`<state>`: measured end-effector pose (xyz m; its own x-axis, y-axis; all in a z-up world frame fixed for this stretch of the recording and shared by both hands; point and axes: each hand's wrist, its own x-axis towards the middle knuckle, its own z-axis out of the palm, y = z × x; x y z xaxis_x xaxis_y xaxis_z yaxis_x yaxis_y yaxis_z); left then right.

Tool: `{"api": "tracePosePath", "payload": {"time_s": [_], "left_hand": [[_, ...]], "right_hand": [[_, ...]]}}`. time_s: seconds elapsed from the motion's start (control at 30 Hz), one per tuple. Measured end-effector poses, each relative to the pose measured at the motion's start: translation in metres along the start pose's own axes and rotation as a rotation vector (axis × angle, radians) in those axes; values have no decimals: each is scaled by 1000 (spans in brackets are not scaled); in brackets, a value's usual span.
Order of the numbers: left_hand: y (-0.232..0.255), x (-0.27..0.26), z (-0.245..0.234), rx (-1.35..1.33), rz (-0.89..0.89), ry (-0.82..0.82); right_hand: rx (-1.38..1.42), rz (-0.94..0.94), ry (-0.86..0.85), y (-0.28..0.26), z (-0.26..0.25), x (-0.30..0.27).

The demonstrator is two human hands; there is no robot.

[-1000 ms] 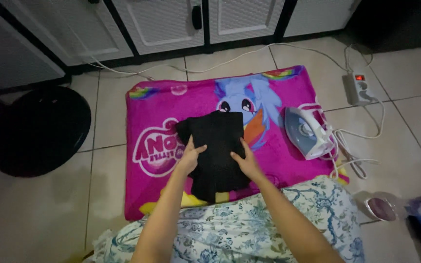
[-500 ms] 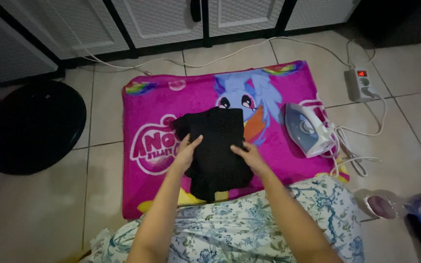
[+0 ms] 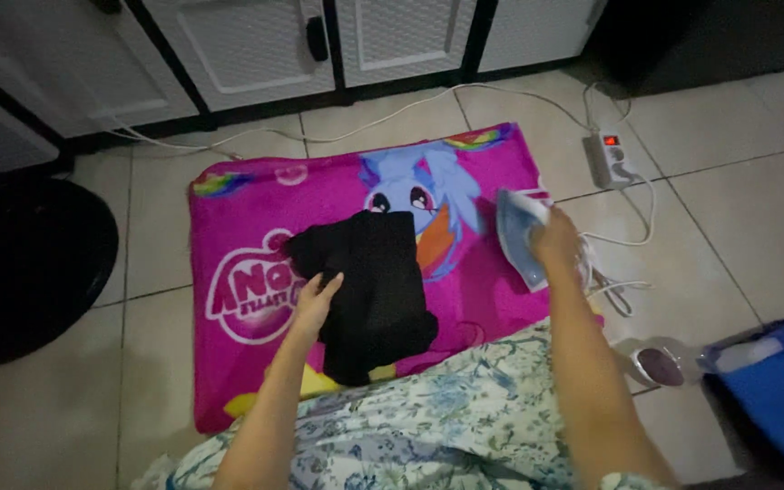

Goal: Ironing a black garment and then folding it on a floor mat.

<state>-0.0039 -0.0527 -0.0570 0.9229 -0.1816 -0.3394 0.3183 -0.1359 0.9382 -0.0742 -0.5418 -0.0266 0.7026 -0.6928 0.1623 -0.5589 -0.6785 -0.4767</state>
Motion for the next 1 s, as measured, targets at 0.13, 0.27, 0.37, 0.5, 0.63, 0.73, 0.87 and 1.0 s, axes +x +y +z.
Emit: {"api": "tracePosePath", "payload": {"time_s": [0.13, 0.27, 0.37, 0.5, 0.63, 0.73, 0.87, 1.0], "left_hand": [[-9, 7, 1, 71, -31, 101], [-7, 1, 9, 19, 92, 91], [-10, 5, 21, -41, 170, 49], [-33, 14, 21, 62, 224, 86], [-31, 8, 22, 78, 199, 111], [-20, 2, 23, 43, 130, 127], [-25, 6, 24, -89, 67, 163], [-24, 13, 22, -345, 11, 168]], "right_hand": [[187, 174, 186, 70, -50, -1], [469, 414, 596, 137, -69, 2], [661, 325, 751, 164, -59, 12], [1554, 278, 606, 158, -19, 27], [1715, 468, 371, 76, -14, 29], [1698, 237, 275, 111, 40, 70], [1458, 340, 485, 115, 44, 80], [1180, 432, 684, 127, 47, 74]]}}
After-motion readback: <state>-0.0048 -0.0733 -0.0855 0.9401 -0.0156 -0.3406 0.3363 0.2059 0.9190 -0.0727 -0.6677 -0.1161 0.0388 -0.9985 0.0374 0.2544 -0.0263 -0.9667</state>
